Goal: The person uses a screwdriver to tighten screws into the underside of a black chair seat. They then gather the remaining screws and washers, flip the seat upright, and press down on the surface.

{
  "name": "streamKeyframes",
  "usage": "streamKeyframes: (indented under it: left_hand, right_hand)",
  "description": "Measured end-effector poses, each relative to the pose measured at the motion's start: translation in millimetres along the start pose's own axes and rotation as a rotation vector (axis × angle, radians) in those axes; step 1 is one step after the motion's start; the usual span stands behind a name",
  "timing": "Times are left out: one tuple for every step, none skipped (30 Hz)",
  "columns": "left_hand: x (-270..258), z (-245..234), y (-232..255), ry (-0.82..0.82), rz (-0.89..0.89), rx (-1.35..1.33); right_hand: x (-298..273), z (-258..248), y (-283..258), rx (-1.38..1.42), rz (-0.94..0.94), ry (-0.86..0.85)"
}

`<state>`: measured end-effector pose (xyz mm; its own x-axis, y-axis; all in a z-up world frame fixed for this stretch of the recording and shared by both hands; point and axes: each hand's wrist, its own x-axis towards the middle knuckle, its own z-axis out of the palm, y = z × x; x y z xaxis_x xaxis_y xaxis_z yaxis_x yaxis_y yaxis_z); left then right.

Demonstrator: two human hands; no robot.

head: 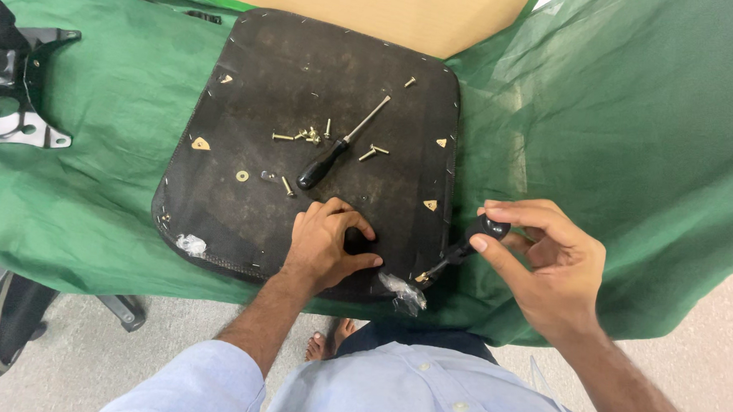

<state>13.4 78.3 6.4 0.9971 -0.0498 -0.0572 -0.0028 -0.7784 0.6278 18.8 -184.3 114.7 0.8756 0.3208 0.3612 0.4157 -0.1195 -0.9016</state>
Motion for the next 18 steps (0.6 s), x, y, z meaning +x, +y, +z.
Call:
streamKeyframes:
  left_hand:
    - [0.0, 0.2, -0.2, 0.002, 0.001, -0.002]
    - [0.1, 0.2, -0.5, 0.003, 0.002, -0.003]
    - [0.1, 0.2, -0.7, 0.004, 0.003, -0.004]
    - [-0.2, 0.3, -0.9, 0.011, 0.006, -0.01]
    - [-0.6, 0.4, -1.2, 0.019, 0.008, -0.017]
    - [-1.2, 0.5, -1.4, 0.027, 0.009, -0.023]
    - [-1.5, 0.7, -1.2, 0.029, 0.008, -0.027]
    - [-1.5, 0.9, -0.9, 0.032, 0.006, -0.03]
    - [-1.6, 0.9, -0.8, 0.034, 0.005, -0.033]
    - [-2.0, 0.7, -1.0, 0.035, 0.004, -0.035]
    - [-2.0, 0.2, -1.5, 0.036, 0.002, -0.036]
    - [-1.4, 0.8, -1.0, 0.035, 0.002, -0.041]
    - [-1.5, 1.5, -0.2, 0.036, 0.004, -0.042]
    - [-1.6, 0.9, -0.2, 0.039, 0.007, -0.038]
    - [-1.3, 0.0, -0.4, 0.042, 0.01, -0.034]
    - [-1.2, -0.5, -0.5, 0.048, 0.014, -0.039]
    - [-1.1, -1.3, -1.3, 0.053, 0.019, -0.044]
    - [-2.0, -0.5, -1.8, 0.057, 0.021, -0.051]
  right_hand:
    - [0.4, -0.2, -1.8, -0.045, -0.008, -0.008]
    - [0.3, -1.2, -3.4, -0.089, -0.016, -0.014]
    - [0.3, -1.7, -4.2, -0.134, -0.024, -0.019]
    - [0.3, -1.7, -4.0, -0.073, -0.003, -0.016]
    - [0.0, -1.6, -3.3, -0.013, 0.018, -0.012]
    - [-0.4, -1.7, -2.2, 0.047, 0.039, -0.01]
    - [-1.1, -2.2, -0.9, 0.062, 0.025, -0.019]
    - [-1.9, -2.8, 0.7, 0.077, 0.011, -0.028]
    - [-3.0, -3.3, 2.6, 0.092, -0.003, -0.036]
    - [-4.3, -2.5, 5.0, 0.047, -0.02, -0.018]
    - [-5.5, -0.4, 8.1, 0.002, -0.036, -0.001]
    - [-6.4, -0.4, 10.1, -0.047, -0.052, 0.018]
    - [-7.7, -0.2, 11.3, -0.071, -0.047, 0.029]
    - [-8.6, 2.1, 12.9, -0.092, -0.045, 0.042]
    - [-8.3, 3.7, 13.7, -0.114, -0.043, 0.054]
    - [-8.1, 3.8, 13.1, -0.124, -0.041, 0.053]
    - [-7.7, 4.1, 12.0, -0.134, -0.038, 0.051]
    - [-7.8, 3.8, 10.4, -0.144, -0.033, 0.047]
